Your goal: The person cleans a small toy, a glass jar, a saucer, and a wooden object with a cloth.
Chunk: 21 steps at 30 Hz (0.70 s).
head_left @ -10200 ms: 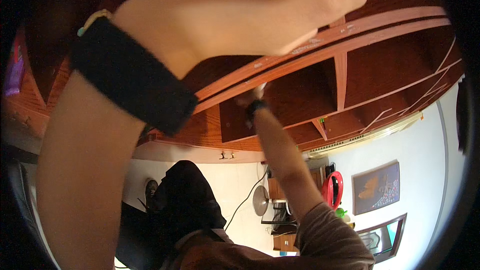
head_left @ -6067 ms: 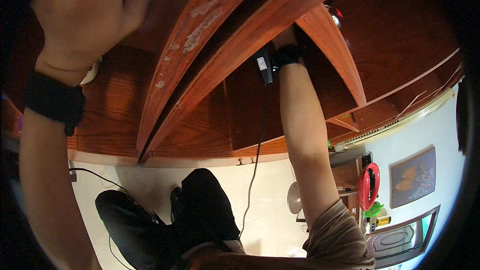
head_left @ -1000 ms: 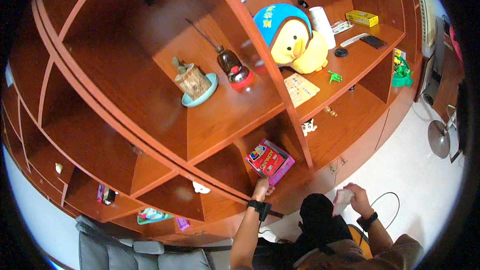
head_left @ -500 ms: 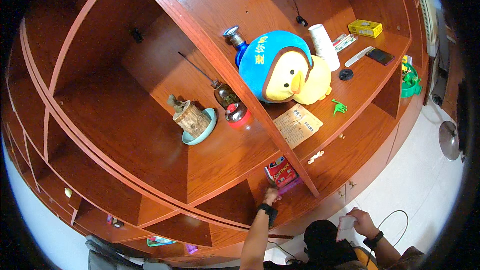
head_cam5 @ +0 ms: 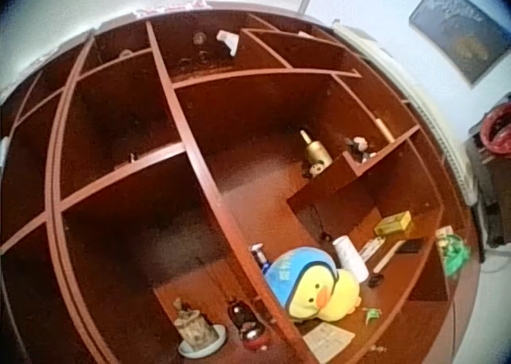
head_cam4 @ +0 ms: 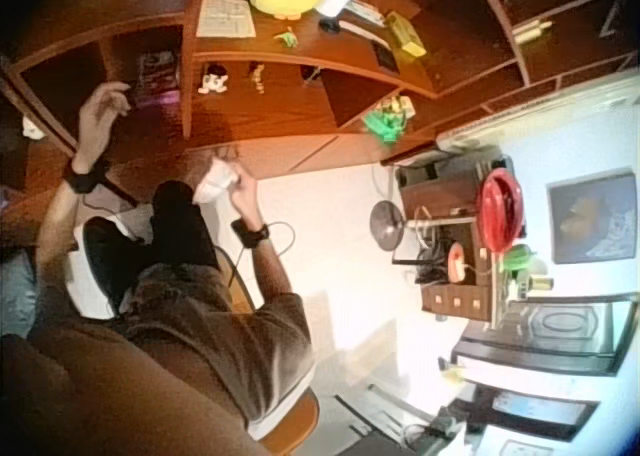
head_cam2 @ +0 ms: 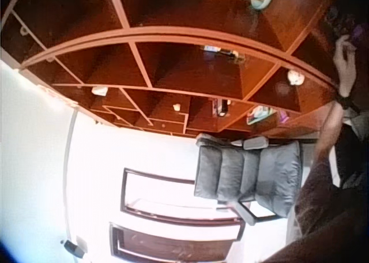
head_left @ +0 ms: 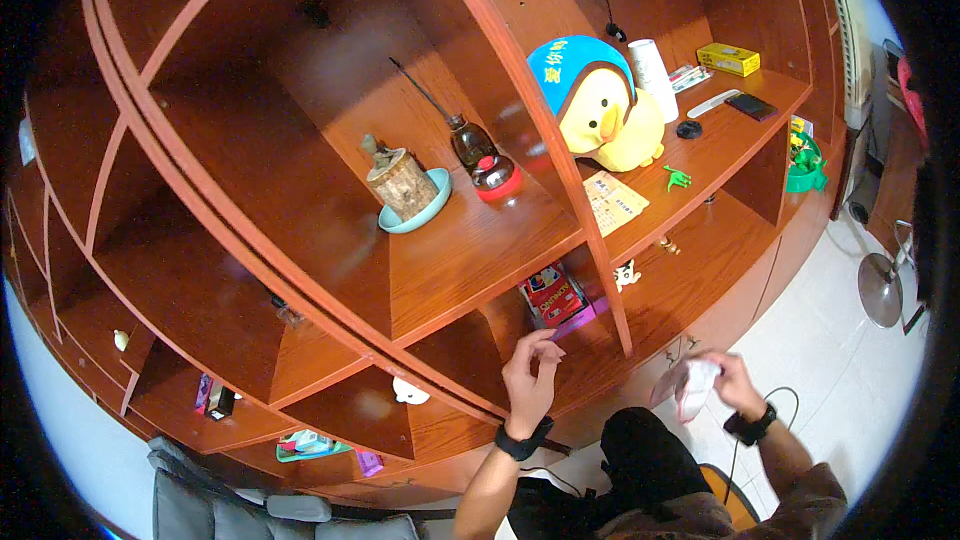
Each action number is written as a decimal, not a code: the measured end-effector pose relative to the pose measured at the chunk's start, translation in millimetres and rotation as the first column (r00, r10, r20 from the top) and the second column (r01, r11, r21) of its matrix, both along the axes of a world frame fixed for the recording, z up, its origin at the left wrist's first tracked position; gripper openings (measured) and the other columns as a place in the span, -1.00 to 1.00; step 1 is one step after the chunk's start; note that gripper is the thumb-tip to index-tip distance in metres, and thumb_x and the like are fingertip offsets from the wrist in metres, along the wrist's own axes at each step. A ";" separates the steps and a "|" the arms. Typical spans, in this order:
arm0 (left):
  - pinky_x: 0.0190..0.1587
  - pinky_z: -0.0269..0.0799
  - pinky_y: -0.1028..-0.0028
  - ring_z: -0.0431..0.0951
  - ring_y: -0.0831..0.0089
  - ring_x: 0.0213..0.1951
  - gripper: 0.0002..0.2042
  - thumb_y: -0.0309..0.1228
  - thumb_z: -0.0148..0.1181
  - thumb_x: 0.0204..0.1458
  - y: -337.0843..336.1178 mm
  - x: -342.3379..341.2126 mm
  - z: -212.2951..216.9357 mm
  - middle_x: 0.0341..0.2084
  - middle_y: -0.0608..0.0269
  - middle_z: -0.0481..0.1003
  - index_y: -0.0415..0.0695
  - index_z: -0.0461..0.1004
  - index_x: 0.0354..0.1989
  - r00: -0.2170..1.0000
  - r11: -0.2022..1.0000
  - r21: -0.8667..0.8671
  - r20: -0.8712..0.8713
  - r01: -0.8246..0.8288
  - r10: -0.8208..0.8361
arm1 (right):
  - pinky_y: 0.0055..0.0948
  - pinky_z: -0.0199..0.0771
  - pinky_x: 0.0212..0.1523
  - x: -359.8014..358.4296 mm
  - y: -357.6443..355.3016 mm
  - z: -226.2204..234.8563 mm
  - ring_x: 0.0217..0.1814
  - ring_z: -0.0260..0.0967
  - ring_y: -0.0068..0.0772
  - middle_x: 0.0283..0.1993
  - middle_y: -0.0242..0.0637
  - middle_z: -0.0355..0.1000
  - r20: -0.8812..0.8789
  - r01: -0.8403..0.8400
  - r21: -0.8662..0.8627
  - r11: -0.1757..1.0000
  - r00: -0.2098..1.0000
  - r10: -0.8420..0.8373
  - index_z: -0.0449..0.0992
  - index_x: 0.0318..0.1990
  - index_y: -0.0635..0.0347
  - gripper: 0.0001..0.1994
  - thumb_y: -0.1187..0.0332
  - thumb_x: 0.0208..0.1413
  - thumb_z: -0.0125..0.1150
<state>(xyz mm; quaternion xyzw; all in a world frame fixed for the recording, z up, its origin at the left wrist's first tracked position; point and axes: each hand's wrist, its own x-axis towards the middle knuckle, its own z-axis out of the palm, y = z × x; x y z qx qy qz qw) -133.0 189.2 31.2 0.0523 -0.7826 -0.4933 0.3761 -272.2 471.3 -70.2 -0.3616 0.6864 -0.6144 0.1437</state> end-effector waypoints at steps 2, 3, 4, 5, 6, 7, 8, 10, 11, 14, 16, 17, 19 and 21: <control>-0.30 0.38 0.55 0.46 0.50 -0.43 -0.85 -0.53 0.01 0.09 20.2 21.1 53.4 -0.51 0.25 0.45 -0.28 0.38 -0.18 0.991 0.999 -0.019 -0.130 0.028 -0.030 | -0.44 0.41 -0.09 -2.6 -3.5 43.3 -0.07 0.40 -0.40 -0.13 -0.19 0.47 -0.057 -0.020 -0.127 0.992 0.998 0.013 0.48 -0.16 0.29 -0.75 0.64 -0.04 0.06; -0.34 0.39 0.52 0.46 0.48 -0.43 -0.86 -0.51 0.03 0.09 24.0 28.3 75.0 -0.49 0.22 0.45 -0.29 0.38 -0.21 0.981 0.998 -0.047 -0.191 0.030 -0.039 | -0.43 0.40 -0.09 0.0 -5.6 69.4 -0.08 0.42 -0.37 -0.13 -0.18 0.47 -0.080 -0.041 -0.166 0.985 0.996 0.028 0.48 -0.13 0.27 -0.72 0.63 -0.05 0.07; -0.38 0.39 0.51 0.46 0.47 -0.46 -0.84 -0.46 0.05 0.08 29.7 32.5 95.9 -0.52 0.21 0.44 -0.29 0.38 -0.23 0.967 1.000 -0.013 -0.253 0.021 -0.024 | -0.42 0.40 -0.08 2.3 -10.8 96.2 -0.09 0.43 -0.33 -0.13 -0.17 0.48 -0.100 -0.064 -0.205 0.977 0.994 0.044 0.47 -0.11 0.25 -0.69 0.61 -0.07 0.07; -0.40 0.38 0.52 0.46 0.46 -0.46 -0.83 -0.44 0.07 0.07 23.3 35.2 105.0 -0.53 0.20 0.44 -0.29 0.38 -0.23 0.956 0.998 0.052 -0.294 0.042 -0.025 | -0.40 0.39 -0.06 5.7 -19.0 128.2 -0.06 0.42 -0.30 -0.11 -0.15 0.47 -0.277 -0.102 -0.246 0.964 0.960 0.031 0.47 -0.09 0.25 -0.70 0.54 -0.05 0.12; -0.44 0.34 0.53 0.43 0.47 -0.50 -0.80 -0.40 0.05 0.07 19.6 40.5 119.3 -0.56 0.21 0.42 -0.30 0.36 -0.23 0.942 0.999 0.047 -0.334 0.004 0.012 | -0.38 0.39 -0.04 9.3 -35.5 158.0 -0.04 0.41 -0.26 -0.09 -0.14 0.45 -0.445 -0.161 -0.284 0.945 0.895 0.019 0.46 -0.07 0.25 -0.70 0.48 -0.03 0.16; -0.44 0.31 0.54 0.41 0.48 -0.51 -0.79 -0.39 0.03 0.07 14.2 41.2 131.8 -0.57 0.23 0.40 -0.29 0.35 -0.22 0.923 0.997 0.072 -0.385 0.020 0.009 | -0.35 0.38 -0.02 13.0 -50.2 180.7 -0.01 0.40 -0.22 -0.06 -0.12 0.43 -0.562 -0.213 -0.347 0.913 0.827 -0.020 0.45 -0.08 0.27 -0.69 0.44 -0.03 0.18; -0.45 0.28 0.55 0.39 0.48 -0.53 -0.78 -0.37 0.01 0.06 8.2 43.2 144.1 -0.58 0.24 0.39 -0.29 0.35 -0.22 0.903 0.995 0.096 -0.430 0.028 0.016 | -0.33 0.38 0.00 17.7 -66.6 200.0 0.02 0.39 -0.17 -0.02 -0.10 0.41 -0.660 -0.280 -0.399 0.873 0.748 -0.062 0.45 -0.08 0.28 -0.68 0.39 -0.02 0.20; -0.42 0.23 0.56 0.34 0.49 -0.54 -0.76 -0.35 -0.02 0.05 3.7 34.2 165.2 -0.61 0.27 0.35 -0.28 0.34 -0.22 0.884 0.981 0.172 -0.467 0.086 0.005 | -0.27 0.36 0.05 23.1 -89.1 233.0 0.07 0.35 -0.12 0.02 -0.08 0.38 -0.798 -0.322 -0.385 0.865 0.586 -0.137 0.44 -0.10 0.31 -0.68 0.43 -0.07 0.19; -0.38 0.23 0.57 0.33 0.49 -0.50 -0.76 -0.37 -0.02 0.04 1.3 31.3 175.7 -0.58 0.26 0.35 -0.27 0.34 -0.20 0.873 0.970 0.187 -0.486 0.157 -0.048 | -0.25 0.36 0.05 19.9 -105.7 241.1 0.07 0.34 -0.10 0.01 -0.08 0.37 -0.840 -0.322 -0.397 0.860 0.505 -0.199 0.43 -0.12 0.30 -0.67 0.46 -0.13 0.18; -0.37 0.23 0.55 0.34 0.50 -0.44 -0.76 -0.39 -0.08 0.05 -12.9 16.5 201.2 -0.50 0.27 0.38 -0.27 0.35 -0.17 0.876 0.957 0.207 -0.474 0.203 -0.084 | -0.23 0.37 0.04 13.8 -164.1 252.9 0.04 0.33 -0.10 -0.04 -0.08 0.38 -0.935 -0.208 -0.313 0.927 0.240 -0.262 0.42 -0.18 0.27 -0.63 0.56 -0.29 0.11; -0.38 0.24 0.60 0.38 0.53 -0.46 -0.80 -0.45 -0.08 0.06 -19.2 2.1 221.3 -0.49 0.23 0.43 -0.28 0.40 -0.22 0.884 0.956 0.216 -0.461 0.199 -0.080 | -0.23 0.32 0.03 8.2 -189.6 240.6 0.04 0.29 -0.14 -0.16 -0.16 0.37 -0.958 -0.149 -0.230 0.962 0.210 -0.196 0.40 -0.26 0.23 -0.68 0.50 -0.32 0.12; -0.37 0.23 0.61 0.40 0.54 -0.43 -0.80 -0.45 -0.08 0.05 -22.0 -5.0 230.3 -0.45 0.23 0.47 -0.26 0.40 -0.21 0.897 0.974 0.179 -0.440 0.142 -0.049 | -0.20 0.28 0.03 9.5 -193.7 233.7 0.05 0.27 -0.14 -0.14 -0.18 0.36 -0.953 -0.091 -0.231 0.969 0.220 -0.207 0.40 -0.27 0.21 -0.68 0.45 -0.33 0.14; -0.37 0.25 0.61 0.41 0.57 -0.42 -0.81 -0.45 -0.08 0.05 -32.7 -23.6 246.6 -0.42 0.27 0.49 -0.23 0.44 -0.26 0.952 0.997 0.077 -0.305 -0.009 0.032 | -0.17 0.25 0.04 10.2 -199.1 222.9 0.07 0.25 -0.13 -0.13 -0.19 0.34 -0.948 -0.032 -0.243 0.969 0.219 -0.231 0.39 -0.27 0.19 -0.67 0.41 -0.33 0.15; -0.39 0.28 0.60 0.44 0.60 -0.41 -0.80 -0.42 -0.08 0.04 -53.1 -45.5 251.1 -0.38 0.26 0.52 -0.21 0.48 -0.31 0.979 0.993 -0.074 -0.189 -0.091 0.075 | -0.15 0.19 0.04 4.5 -204.6 214.1 0.09 0.22 -0.15 -0.09 -0.22 0.32 -0.947 -0.053 -0.251 0.966 0.218 -0.234 0.40 -0.23 0.15 -0.63 0.35 -0.34 0.17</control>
